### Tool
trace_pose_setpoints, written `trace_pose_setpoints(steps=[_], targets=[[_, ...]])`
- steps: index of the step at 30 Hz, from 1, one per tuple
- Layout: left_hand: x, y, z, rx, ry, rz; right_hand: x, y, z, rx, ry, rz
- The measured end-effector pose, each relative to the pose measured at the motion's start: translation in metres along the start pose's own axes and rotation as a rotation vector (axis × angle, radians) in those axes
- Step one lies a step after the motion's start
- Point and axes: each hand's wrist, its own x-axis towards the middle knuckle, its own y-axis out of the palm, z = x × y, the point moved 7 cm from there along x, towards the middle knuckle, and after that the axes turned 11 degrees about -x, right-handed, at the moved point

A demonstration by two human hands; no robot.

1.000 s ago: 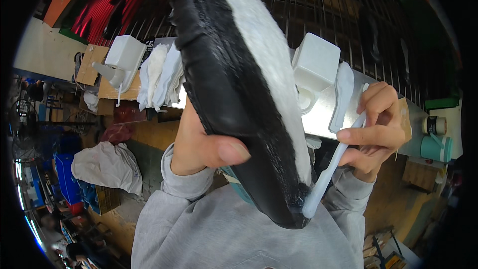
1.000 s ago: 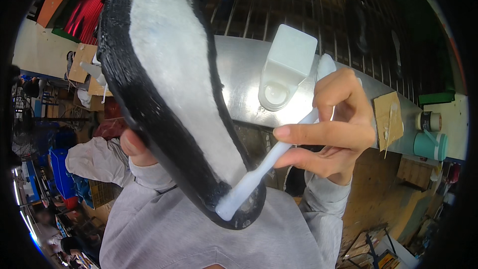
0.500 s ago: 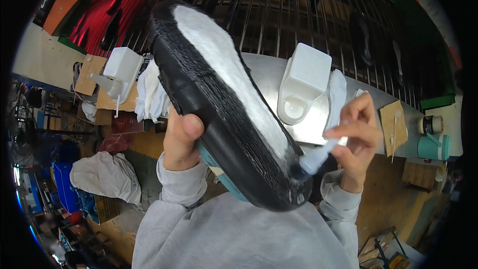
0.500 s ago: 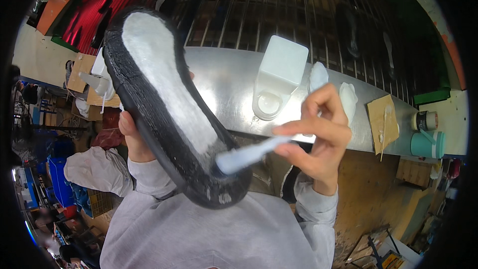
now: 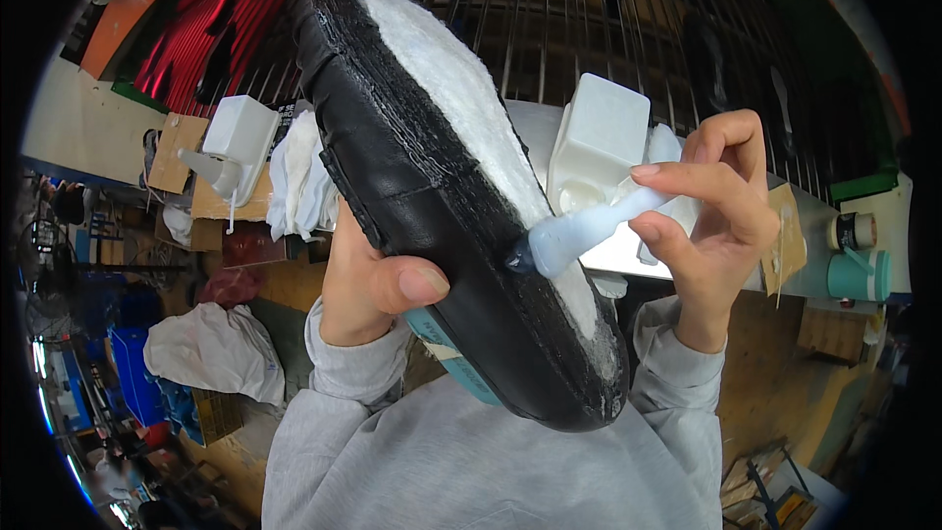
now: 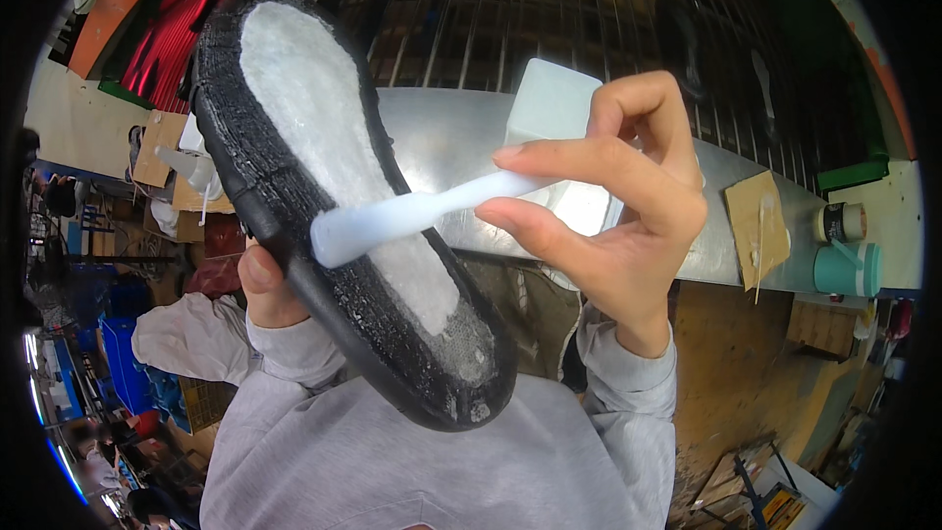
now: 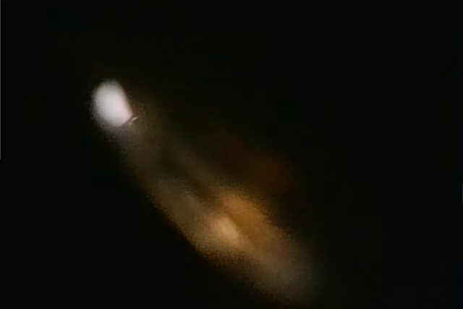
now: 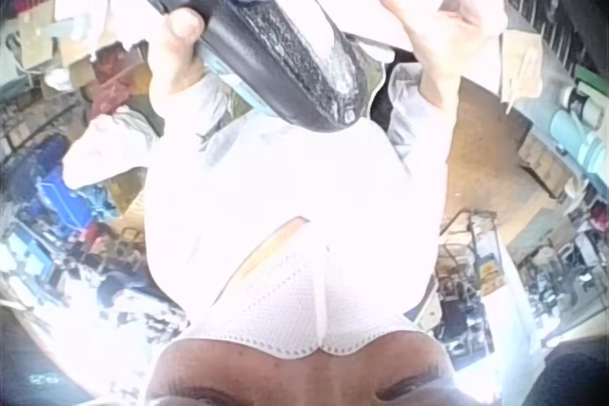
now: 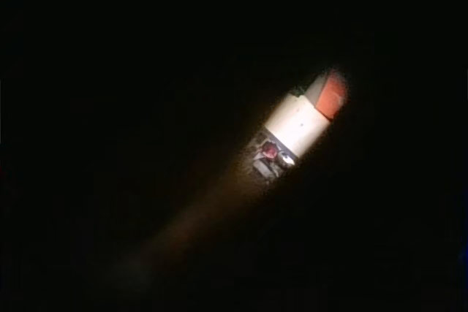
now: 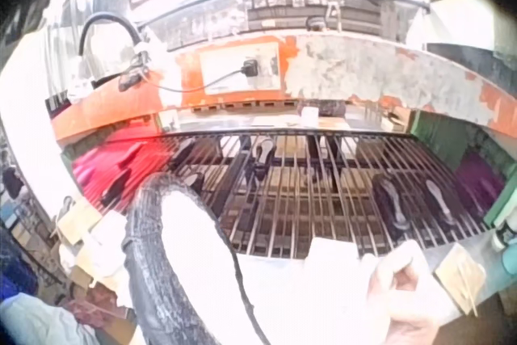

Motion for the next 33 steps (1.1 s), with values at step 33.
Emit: trace_pose_setpoints(steps=[33], targets=[[-0.012, -0.007, 0.037, -0.466, -0.250, -0.193, -0.005, 0.017, -0.009, 0.459, -0.106, 0.177]])
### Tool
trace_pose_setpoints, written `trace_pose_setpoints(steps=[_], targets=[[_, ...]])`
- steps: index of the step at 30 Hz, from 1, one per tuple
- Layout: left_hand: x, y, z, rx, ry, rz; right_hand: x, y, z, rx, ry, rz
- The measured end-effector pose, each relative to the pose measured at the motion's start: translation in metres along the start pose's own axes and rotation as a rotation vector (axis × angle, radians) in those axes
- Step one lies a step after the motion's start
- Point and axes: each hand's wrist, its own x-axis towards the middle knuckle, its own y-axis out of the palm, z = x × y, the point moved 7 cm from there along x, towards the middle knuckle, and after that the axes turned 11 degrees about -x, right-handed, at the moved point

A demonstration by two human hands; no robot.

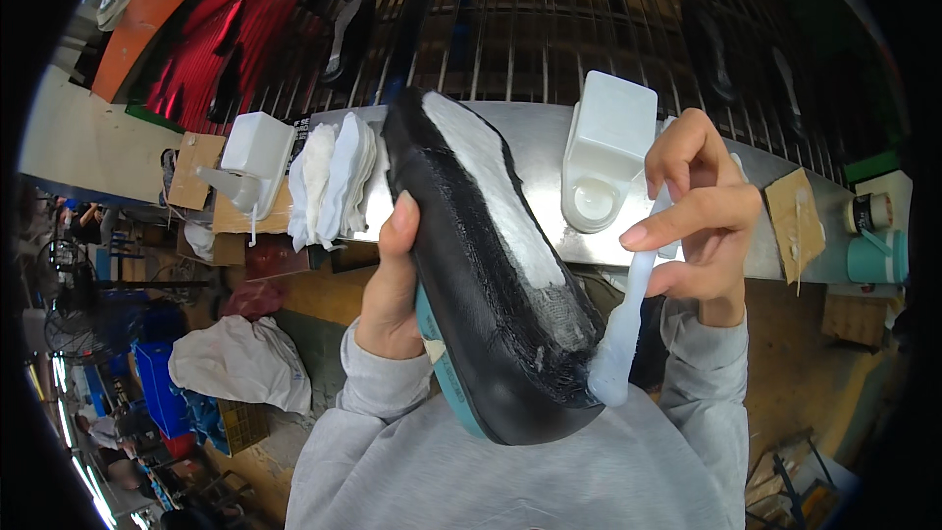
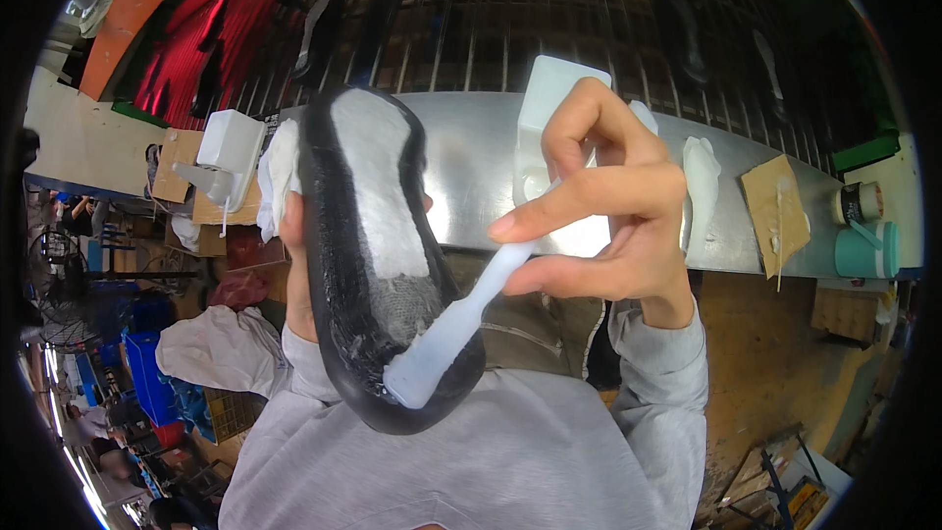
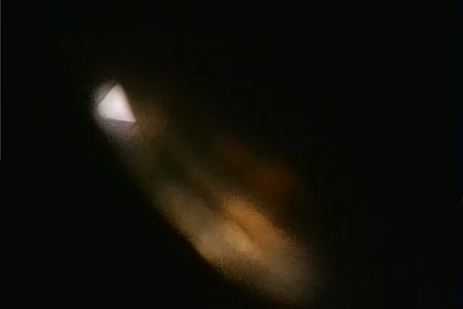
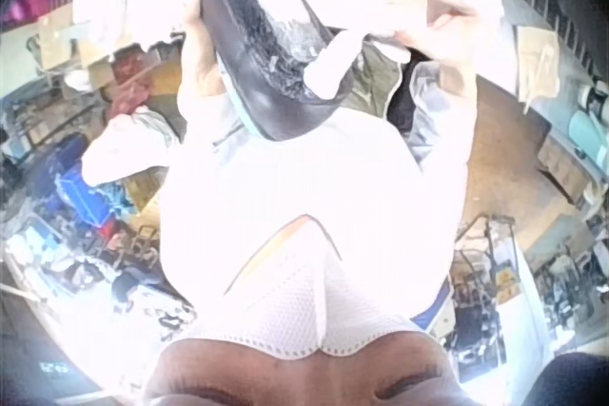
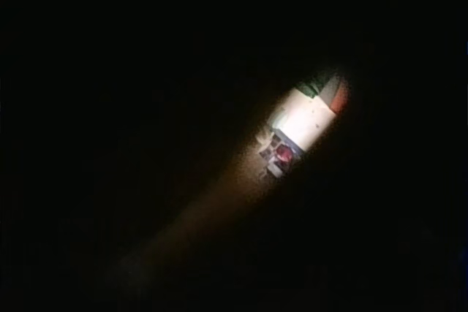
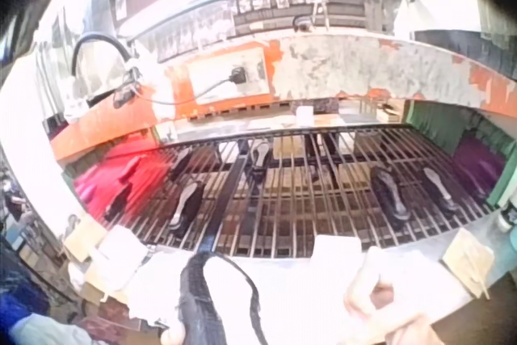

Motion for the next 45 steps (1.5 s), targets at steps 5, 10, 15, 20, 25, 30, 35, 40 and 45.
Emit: trace_pose_setpoints(steps=[5, 10, 15, 20, 25, 30, 35, 40, 45], targets=[[-0.006, -0.004, 0.028, -0.219, -0.219, 0.007, 0.007, 0.017, -0.010, 0.092, 0.027, 0.051], [-0.002, 0.004, 0.035, -0.370, -0.233, 0.063, 0.003, 0.028, -0.020, 0.153, 0.088, 0.080], [0.003, -0.004, 0.028, -0.185, -0.095, 0.106, 0.015, 0.028, -0.009, -0.003, 0.203, 0.068], [-0.007, 0.002, 0.018, -0.052, -0.187, 0.054, 0.016, 0.019, -0.005, -0.027, 0.096, 0.045], [-0.006, -0.009, 0.023, -0.071, -0.264, 0.090, 0.013, 0.023, -0.008, 0.065, 0.090, 0.067], [-0.013, -0.002, 0.034, -0.173, -0.318, 0.034, 0.012, 0.028, -0.015, 0.138, 0.034, 0.094], [-0.017, 0.000, 0.046, -0.328, -0.419, 0.015, 0.013, 0.037, -0.019, 0.213, 0.029, 0.146], [-0.020, 0.005, 0.063, -0.690, -0.749, 0.068, 0.014, 0.047, -0.027, 0.249, 0.076, 0.186], [-0.017, 0.001, 0.082, -0.605, -0.569, 0.041, 0.017, 0.056, -0.031, 0.287, 0.086, 0.223]])
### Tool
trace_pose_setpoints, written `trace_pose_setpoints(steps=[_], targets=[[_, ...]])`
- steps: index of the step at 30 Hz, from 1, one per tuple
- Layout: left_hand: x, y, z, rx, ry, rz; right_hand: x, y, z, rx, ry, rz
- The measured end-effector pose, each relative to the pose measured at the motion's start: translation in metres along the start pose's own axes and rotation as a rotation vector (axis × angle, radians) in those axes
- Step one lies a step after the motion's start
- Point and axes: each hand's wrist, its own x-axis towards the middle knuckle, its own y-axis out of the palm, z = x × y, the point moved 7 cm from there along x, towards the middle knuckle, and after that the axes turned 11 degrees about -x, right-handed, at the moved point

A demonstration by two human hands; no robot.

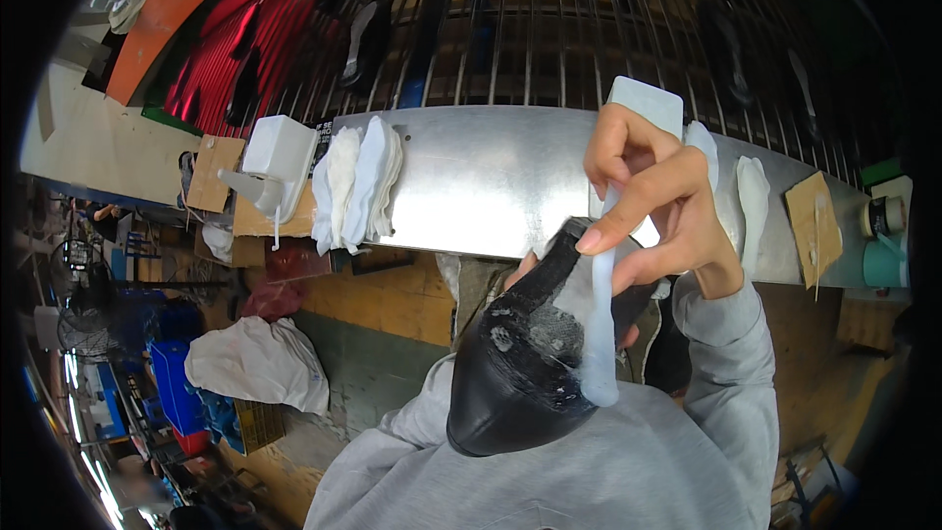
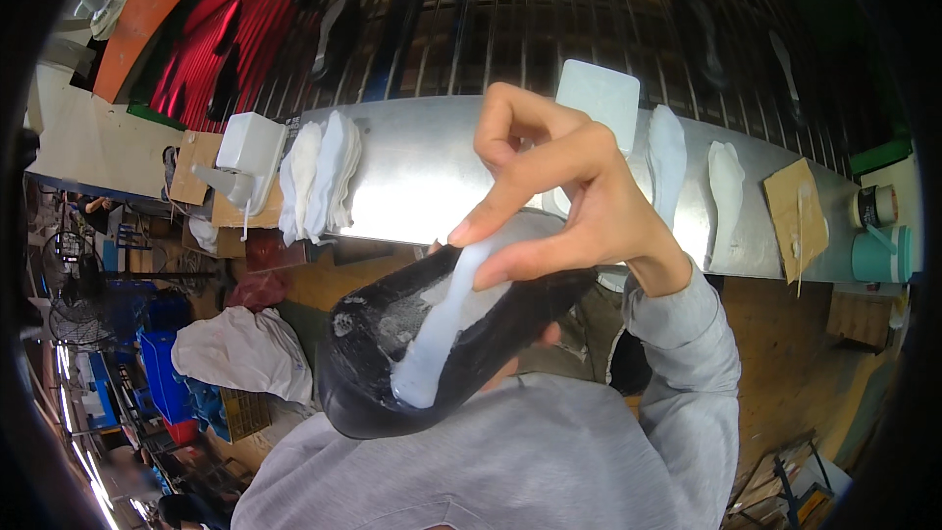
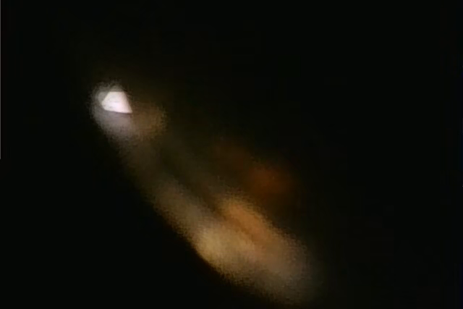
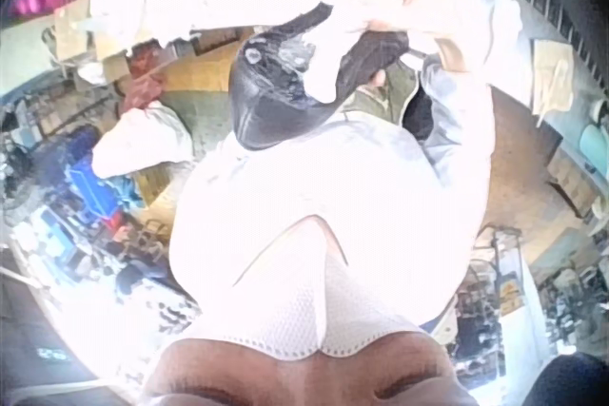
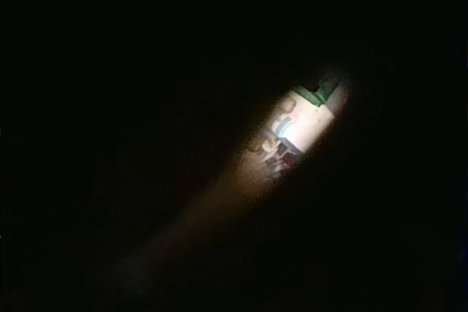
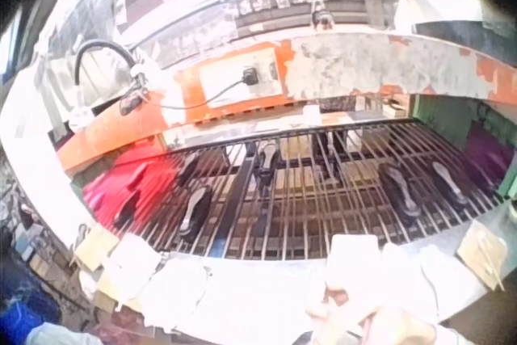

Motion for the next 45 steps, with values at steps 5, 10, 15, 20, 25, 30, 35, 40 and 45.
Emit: trace_pose_setpoints(steps=[5, 10, 15, 20, 25, 30, 35, 40, 45], targets=[[0.002, -0.036, 0.020, -0.058, -0.078, -0.033, 0.001, 0.004, -0.003, 0.035, 0.006, 0.041], [-0.018, -0.020, 0.041, -0.289, -0.705, -0.002, -0.002, 0.001, -0.004, 0.044, 0.013, 0.080], [-0.004, -0.037, 0.058, -0.545, -1.337, 0.266, 0.001, -0.002, -0.005, 0.019, 0.002, 0.128], [-0.013, -0.031, 0.061, -0.474, -1.163, 0.187, 0.000, -0.011, 0.000, -0.034, 0.005, 0.141], [-0.015, -0.028, 0.063, -0.428, -1.102, 0.166, -0.004, -0.015, -0.003, -0.088, -0.007, 0.148], [-0.009, -0.029, 0.069, -0.378, -0.998, 0.165, -0.011, -0.025, 0.003, -0.126, 0.056, 0.123], [0.011, -0.036, 0.058, -0.132, -0.589, 0.115, -0.009, -0.020, 0.012, -0.158, 0.100, 0.067], [0.013, -0.030, 0.019, 0.517, -0.065, 0.099, 0.002, -0.007, 0.006, -0.108, 0.082, 0.087], [0.002, -0.021, -0.012, 0.710, 0.292, 0.117, -0.016, -0.015, -0.002, -0.129, 0.147, 0.146]])
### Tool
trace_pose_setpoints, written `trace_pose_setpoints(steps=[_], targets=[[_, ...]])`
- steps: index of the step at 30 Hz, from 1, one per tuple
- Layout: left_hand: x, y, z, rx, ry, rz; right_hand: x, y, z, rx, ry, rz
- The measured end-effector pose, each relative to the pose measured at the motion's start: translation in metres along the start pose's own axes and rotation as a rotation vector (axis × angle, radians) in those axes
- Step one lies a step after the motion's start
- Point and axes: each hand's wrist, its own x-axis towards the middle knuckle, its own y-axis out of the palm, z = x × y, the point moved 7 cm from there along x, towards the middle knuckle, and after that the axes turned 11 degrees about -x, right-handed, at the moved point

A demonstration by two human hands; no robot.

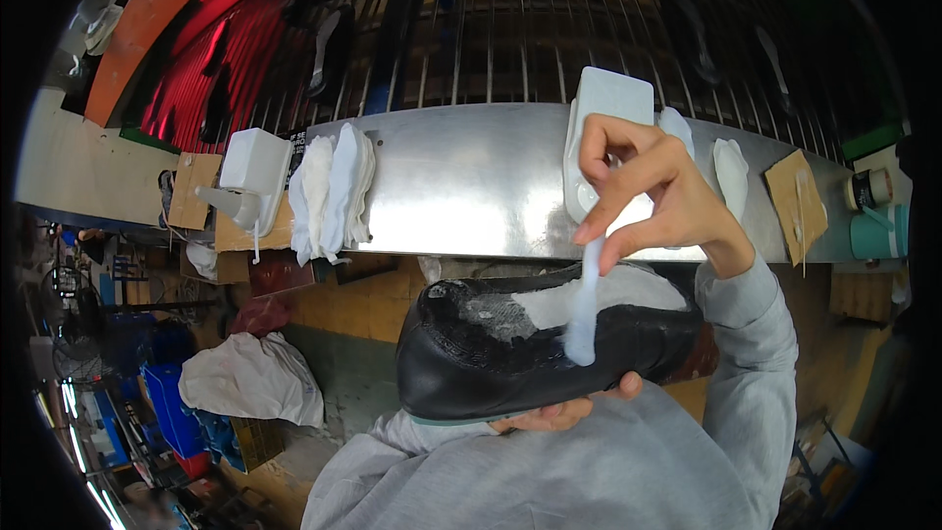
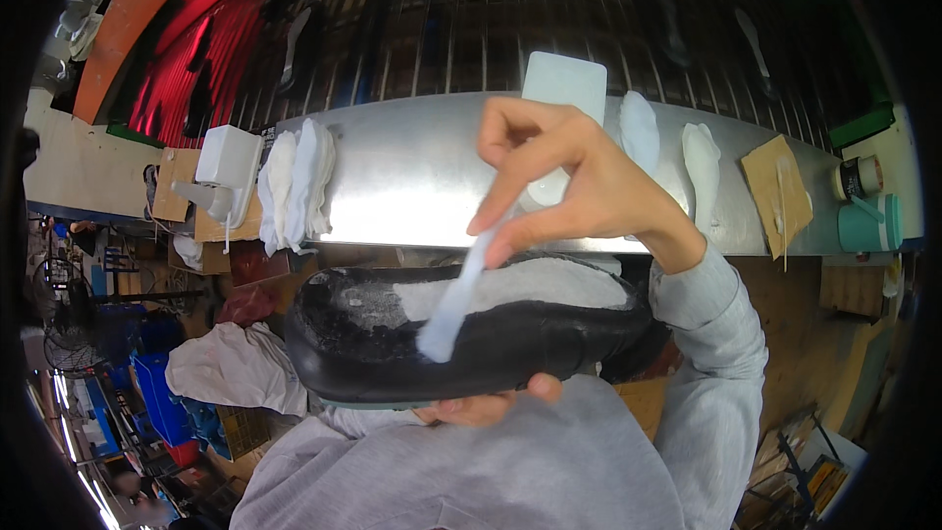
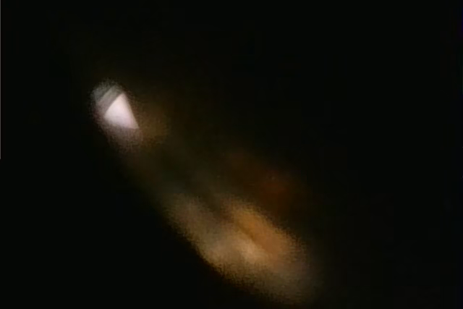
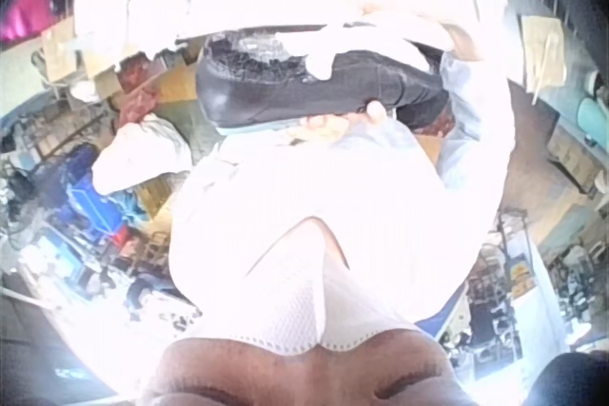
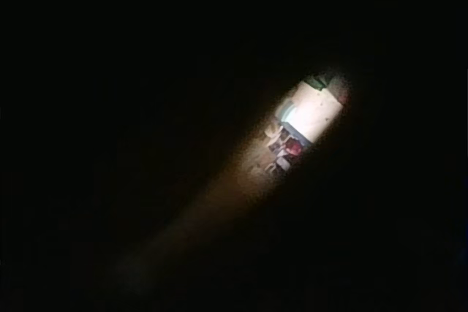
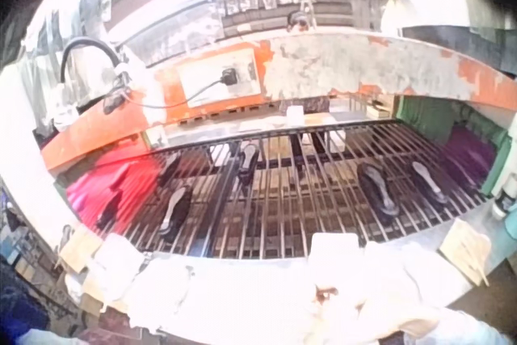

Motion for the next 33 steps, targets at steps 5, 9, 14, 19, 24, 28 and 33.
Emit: trace_pose_setpoints(steps=[5, 9, 14, 19, 24, 28, 33], targets=[[-0.011, -0.017, -0.051, 0.092, 0.415, -0.120, -0.039, -0.042, -0.012, -0.080, 0.145, -0.262], [-0.032, -0.022, -0.110, 0.154, 0.821, -0.184, -0.094, -0.080, -0.007, -0.588, 0.361, -0.603], [-0.059, 0.001, -0.184, 0.166, 1.278, -0.217, -0.112, -0.031, -0.027, -1.251, 0.381, -0.397], [-0.042, 0.025, -0.224, -0.235, 1.140, 0.375, -0.124, -0.011, -0.050, -1.236, 0.488, -0.415], [-0.024, 0.050, -0.232, 0.179, 1.198, 0.079, -0.132, -0.010, -0.050, -1.267, 0.520, -0.485], [-0.015, 0.041, -0.226, 0.459, 1.228, 0.058, -0.160, -0.005, -0.048, -1.086, 0.641, -0.683], [-0.014, 0.031, -0.209, 1.021, 1.691, -0.041, -0.168, -0.011, -0.061, -0.728, 0.708, -0.837]])
